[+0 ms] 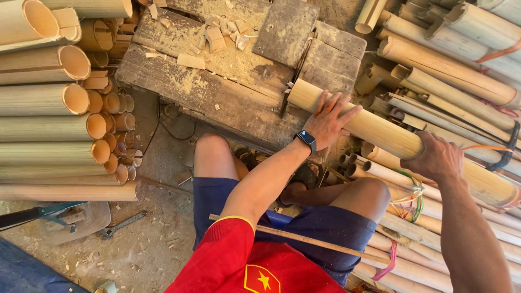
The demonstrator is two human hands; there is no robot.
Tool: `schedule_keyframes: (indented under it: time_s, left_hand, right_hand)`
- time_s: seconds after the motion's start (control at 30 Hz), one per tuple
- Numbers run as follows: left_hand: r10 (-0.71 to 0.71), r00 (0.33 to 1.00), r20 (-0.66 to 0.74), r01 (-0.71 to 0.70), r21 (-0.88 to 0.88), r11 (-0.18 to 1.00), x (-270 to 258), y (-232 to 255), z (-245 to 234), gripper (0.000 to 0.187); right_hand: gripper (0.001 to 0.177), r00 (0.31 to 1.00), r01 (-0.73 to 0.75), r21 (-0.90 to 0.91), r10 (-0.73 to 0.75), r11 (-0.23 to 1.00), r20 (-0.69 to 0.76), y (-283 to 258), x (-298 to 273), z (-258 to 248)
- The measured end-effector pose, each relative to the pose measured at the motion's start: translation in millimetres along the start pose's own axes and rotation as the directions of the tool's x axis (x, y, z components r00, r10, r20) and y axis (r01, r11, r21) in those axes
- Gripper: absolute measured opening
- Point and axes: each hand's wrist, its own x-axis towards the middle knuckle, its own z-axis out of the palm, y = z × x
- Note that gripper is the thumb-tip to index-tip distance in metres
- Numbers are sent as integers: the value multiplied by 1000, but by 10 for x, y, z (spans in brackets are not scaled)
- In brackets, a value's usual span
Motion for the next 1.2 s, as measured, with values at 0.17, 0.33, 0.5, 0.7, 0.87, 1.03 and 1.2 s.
schedule_keyframes:
  time_s: [0.17, 0.33, 0.5, 0.7, 0.87, 1.03, 1.2]
  left_hand:
    - [-32, 996, 84, 34, -18, 999, 172, -82, 37, 82]
    - [-77, 987, 139, 84, -43, 996, 443, -160, 2, 80]
    - [-154, 945, 290, 172, -39, 984, 712, -187, -20, 80]
    - [-142, 982, 122, 152, -78, 985, 521, -30, -239, 88]
    - [-481, 747, -459, 308, -402, 862, -335, 49, -733, 77]
    - [-547, 804, 233, -10, -914, -406, -742, 143, -1171, 69]
    - [-581, 793, 181, -108, -898, -427, -769, 299, -1360, 38]
  right_hand:
    - [90, 991, -46, -39, 50, 998, 128, 81, 250, -82]
    - [94, 991, -67, -23, 69, 998, 119, 195, 508, -74]
    - [104, 990, -12, 6, 11, 1000, 141, 328, 774, -132]
    - [99, 994, -18, 43, 14, 999, 109, 328, 460, -229]
    - [98, 999, 35, 198, -38, 980, 13, 315, -273, -52]
    - [83, 998, 34, 332, -13, 943, -67, 94, -848, 194]
    - [81, 990, 90, 457, -30, 885, -136, -72, -1185, 235]
